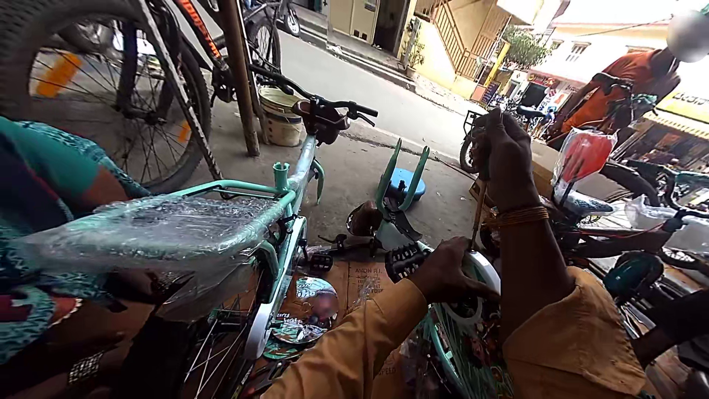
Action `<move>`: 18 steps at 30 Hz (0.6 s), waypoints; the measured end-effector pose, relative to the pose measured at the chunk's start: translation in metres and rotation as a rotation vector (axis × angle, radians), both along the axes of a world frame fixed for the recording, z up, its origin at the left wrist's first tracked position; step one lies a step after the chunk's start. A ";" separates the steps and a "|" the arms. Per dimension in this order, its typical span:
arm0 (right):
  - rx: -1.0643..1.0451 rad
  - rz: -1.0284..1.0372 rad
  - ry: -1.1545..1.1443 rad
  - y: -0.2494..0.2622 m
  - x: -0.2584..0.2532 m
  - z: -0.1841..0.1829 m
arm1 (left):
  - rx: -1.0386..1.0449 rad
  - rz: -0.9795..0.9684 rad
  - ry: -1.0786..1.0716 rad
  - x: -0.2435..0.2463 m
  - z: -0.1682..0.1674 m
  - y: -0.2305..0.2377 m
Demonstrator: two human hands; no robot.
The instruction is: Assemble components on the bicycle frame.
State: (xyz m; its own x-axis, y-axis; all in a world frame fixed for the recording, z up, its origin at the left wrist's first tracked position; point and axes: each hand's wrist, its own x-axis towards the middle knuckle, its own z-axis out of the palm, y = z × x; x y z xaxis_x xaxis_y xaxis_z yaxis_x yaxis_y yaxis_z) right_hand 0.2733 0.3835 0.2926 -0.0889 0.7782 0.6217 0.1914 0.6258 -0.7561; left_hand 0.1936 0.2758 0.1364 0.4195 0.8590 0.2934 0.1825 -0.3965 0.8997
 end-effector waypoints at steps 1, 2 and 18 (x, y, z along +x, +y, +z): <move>-0.085 0.120 0.041 0.000 0.005 0.003 | -0.001 0.000 0.014 0.000 0.001 0.000; -0.153 0.239 0.096 0.001 0.011 0.005 | 0.007 0.000 0.019 0.000 0.000 -0.001; -0.159 0.206 0.194 0.004 0.006 -0.002 | 0.086 -0.041 -0.047 0.001 -0.011 0.006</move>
State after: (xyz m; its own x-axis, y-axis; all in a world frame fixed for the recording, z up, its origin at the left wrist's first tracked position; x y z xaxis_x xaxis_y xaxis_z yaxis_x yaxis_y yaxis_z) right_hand 0.2795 0.3874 0.2908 -0.1463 0.8451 0.5142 -0.0844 0.5072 -0.8577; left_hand 0.1949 0.2814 0.1259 0.4376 0.8125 0.3850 0.1233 -0.4784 0.8694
